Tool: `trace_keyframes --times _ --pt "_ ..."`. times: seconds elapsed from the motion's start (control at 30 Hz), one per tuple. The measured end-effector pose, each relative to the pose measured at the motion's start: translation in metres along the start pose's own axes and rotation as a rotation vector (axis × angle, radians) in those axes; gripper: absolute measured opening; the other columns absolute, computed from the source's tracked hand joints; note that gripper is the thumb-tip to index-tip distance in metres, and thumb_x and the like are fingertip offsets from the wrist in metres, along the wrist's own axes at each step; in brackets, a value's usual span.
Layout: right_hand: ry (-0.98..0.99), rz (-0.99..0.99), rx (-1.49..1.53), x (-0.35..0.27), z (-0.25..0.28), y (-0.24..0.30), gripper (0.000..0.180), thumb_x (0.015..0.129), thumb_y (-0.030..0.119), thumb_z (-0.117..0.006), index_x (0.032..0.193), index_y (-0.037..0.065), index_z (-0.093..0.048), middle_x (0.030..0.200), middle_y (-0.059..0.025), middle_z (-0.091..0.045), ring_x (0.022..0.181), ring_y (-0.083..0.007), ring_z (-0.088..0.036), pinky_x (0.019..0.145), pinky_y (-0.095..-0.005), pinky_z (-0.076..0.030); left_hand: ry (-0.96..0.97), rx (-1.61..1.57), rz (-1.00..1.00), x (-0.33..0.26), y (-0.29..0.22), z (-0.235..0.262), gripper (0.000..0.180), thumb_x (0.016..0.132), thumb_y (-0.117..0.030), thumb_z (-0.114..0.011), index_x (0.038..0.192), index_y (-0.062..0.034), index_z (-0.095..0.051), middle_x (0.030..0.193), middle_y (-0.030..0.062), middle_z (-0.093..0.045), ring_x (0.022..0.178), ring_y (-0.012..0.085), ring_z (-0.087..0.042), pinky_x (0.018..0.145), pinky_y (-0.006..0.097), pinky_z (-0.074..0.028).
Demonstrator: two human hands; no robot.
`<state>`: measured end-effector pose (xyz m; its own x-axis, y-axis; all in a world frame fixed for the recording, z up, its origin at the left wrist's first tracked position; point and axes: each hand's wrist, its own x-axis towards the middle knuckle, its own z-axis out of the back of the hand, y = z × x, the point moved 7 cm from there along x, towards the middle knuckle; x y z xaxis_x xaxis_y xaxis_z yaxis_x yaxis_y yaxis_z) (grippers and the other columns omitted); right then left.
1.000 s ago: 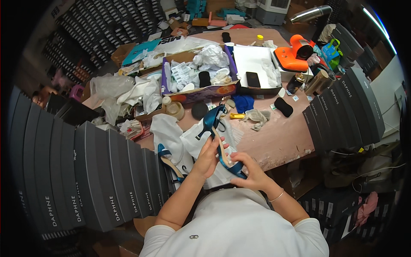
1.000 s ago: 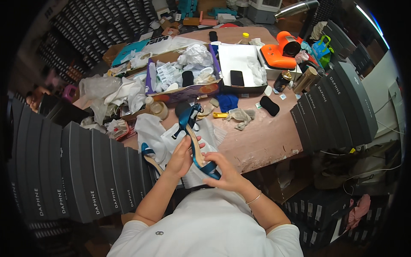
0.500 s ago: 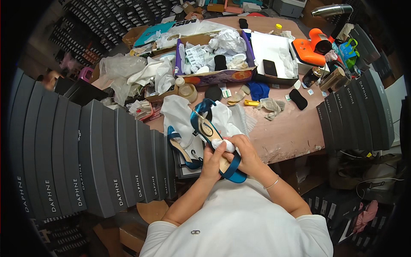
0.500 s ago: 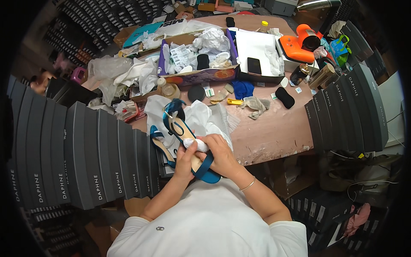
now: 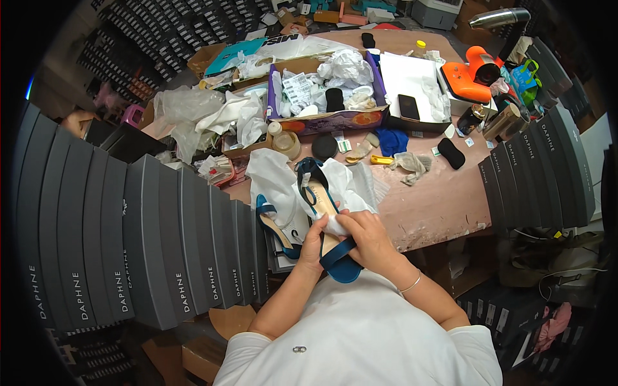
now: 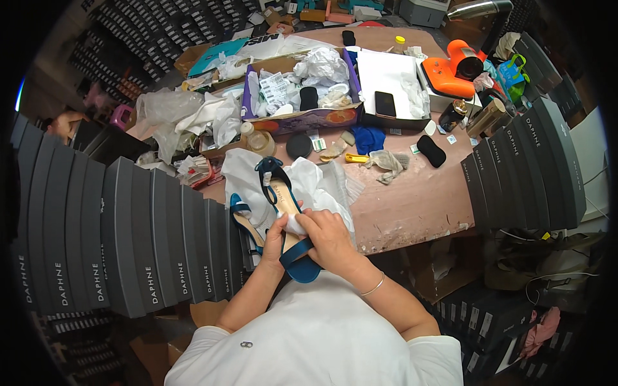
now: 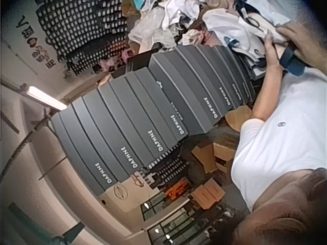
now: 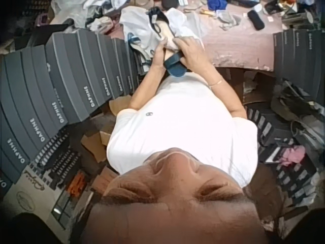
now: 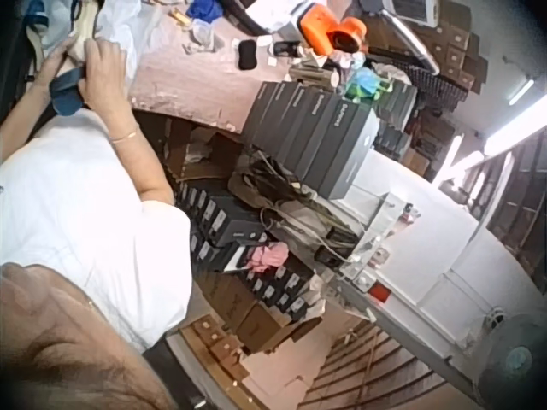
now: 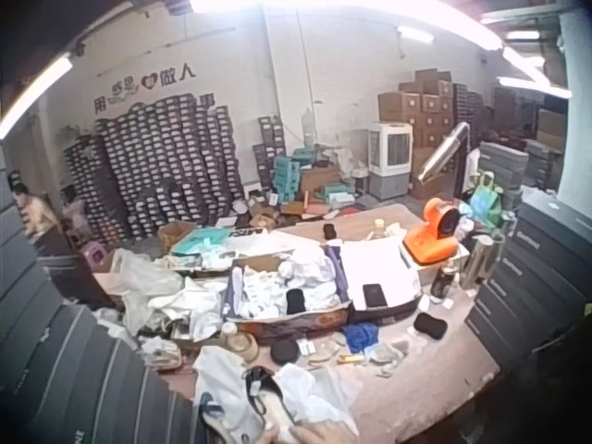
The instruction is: The recorder is inspecting high-heeled shoes, wrapping them in tissue paper, and placing them into shoe boxes.
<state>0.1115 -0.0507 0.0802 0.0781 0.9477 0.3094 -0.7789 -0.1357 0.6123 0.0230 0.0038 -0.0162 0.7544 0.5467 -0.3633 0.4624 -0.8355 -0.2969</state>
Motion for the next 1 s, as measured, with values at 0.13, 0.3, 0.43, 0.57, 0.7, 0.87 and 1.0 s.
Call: trace_keyframes --times 0.13,0.3,0.43,0.57,0.7,0.87,1.0 --pt "0.178 0.08 0.159 -0.011 -0.001 0.02 0.039 0.065 0.013 -0.069 0.101 0.006 -0.058 0.091 -0.0092 -0.055 0.089 -0.0269 -0.052 0.075 -0.0368 -0.037 0.068 -0.061 0.135 -0.006 0.01 0.001 0.049 0.097 -0.032 -0.048 0.135 -0.0023 -0.041 0.122 0.0169 -0.055 0.114 0.028 -0.054 0.102 0.043 -0.041" --pt "0.39 0.2 0.264 -0.02 0.003 0.04 0.033 0.076 0.03 -0.068 0.097 0.006 -0.059 0.089 -0.0097 -0.053 0.085 -0.0275 -0.051 0.076 -0.0373 -0.038 0.08 -0.073 0.222 -0.012 0.028 0.015 0.049 0.099 -0.034 -0.046 0.138 -0.0049 -0.037 0.126 0.0146 -0.053 0.115 0.0253 -0.054 0.101 0.04 -0.044" --pt "0.256 0.153 0.23 -0.022 -0.017 0.03 0.025 0.08 0.028 -0.068 0.08 0.004 -0.061 0.079 -0.0104 -0.052 0.076 -0.0275 -0.052 0.07 -0.0386 -0.041 0.032 0.027 0.226 -0.001 0.039 0.02 0.046 0.101 -0.035 -0.041 0.135 -0.0034 -0.04 0.126 0.0131 -0.054 0.113 0.023 -0.055 0.096 0.039 -0.047" --pt "0.311 0.119 0.286 -0.028 -0.024 0.025 0.026 0.079 0.027 -0.07 0.069 0.005 -0.06 0.069 -0.009 -0.05 0.073 -0.0274 -0.051 0.068 -0.0394 -0.04 0.005 0.314 0.126 -0.001 0.031 0.014 0.05 0.1 -0.039 -0.042 0.133 -0.0018 -0.042 0.126 0.0119 -0.053 0.112 0.019 -0.054 0.096 0.036 -0.046" --pt "0.157 -0.017 0.358 -0.016 -0.006 -0.006 0.06 0.077 0.033 -0.075 0.123 0.003 -0.052 0.115 -0.0139 -0.057 0.1 -0.0287 -0.057 0.09 -0.037 -0.042 -0.047 0.693 -0.252 -0.001 -0.001 -0.006 0.057 0.1 -0.043 -0.041 0.139 -0.0008 -0.037 0.131 0.0115 -0.048 0.12 0.0186 -0.047 0.103 0.035 -0.036" --pt "0.192 -0.54 0.775 -0.009 -0.044 -0.06 0.04 0.086 0.011 -0.067 0.122 -0.003 -0.053 0.101 -0.008 -0.064 0.091 -0.0135 -0.06 0.081 -0.0277 -0.049 0.0 0.583 -0.418 -0.006 -0.002 -0.017 0.058 0.101 -0.037 -0.039 0.142 0.0023 -0.031 0.14 0.0106 -0.041 0.127 0.0191 -0.04 0.106 0.035 -0.029" --pt "0.062 -0.594 1.225 -0.023 -0.039 -0.068 0.028 0.09 0.004 -0.061 0.117 0.0 -0.057 0.104 -0.0007 -0.063 0.093 -0.0081 -0.057 0.083 -0.0249 -0.047 -0.276 1.136 -0.533 -0.042 -0.063 0.03 0.026 0.092 -0.008 -0.052 0.115 0.0012 -0.062 0.12 0.0099 -0.06 0.111 0.0185 -0.056 0.096 0.033 -0.042"
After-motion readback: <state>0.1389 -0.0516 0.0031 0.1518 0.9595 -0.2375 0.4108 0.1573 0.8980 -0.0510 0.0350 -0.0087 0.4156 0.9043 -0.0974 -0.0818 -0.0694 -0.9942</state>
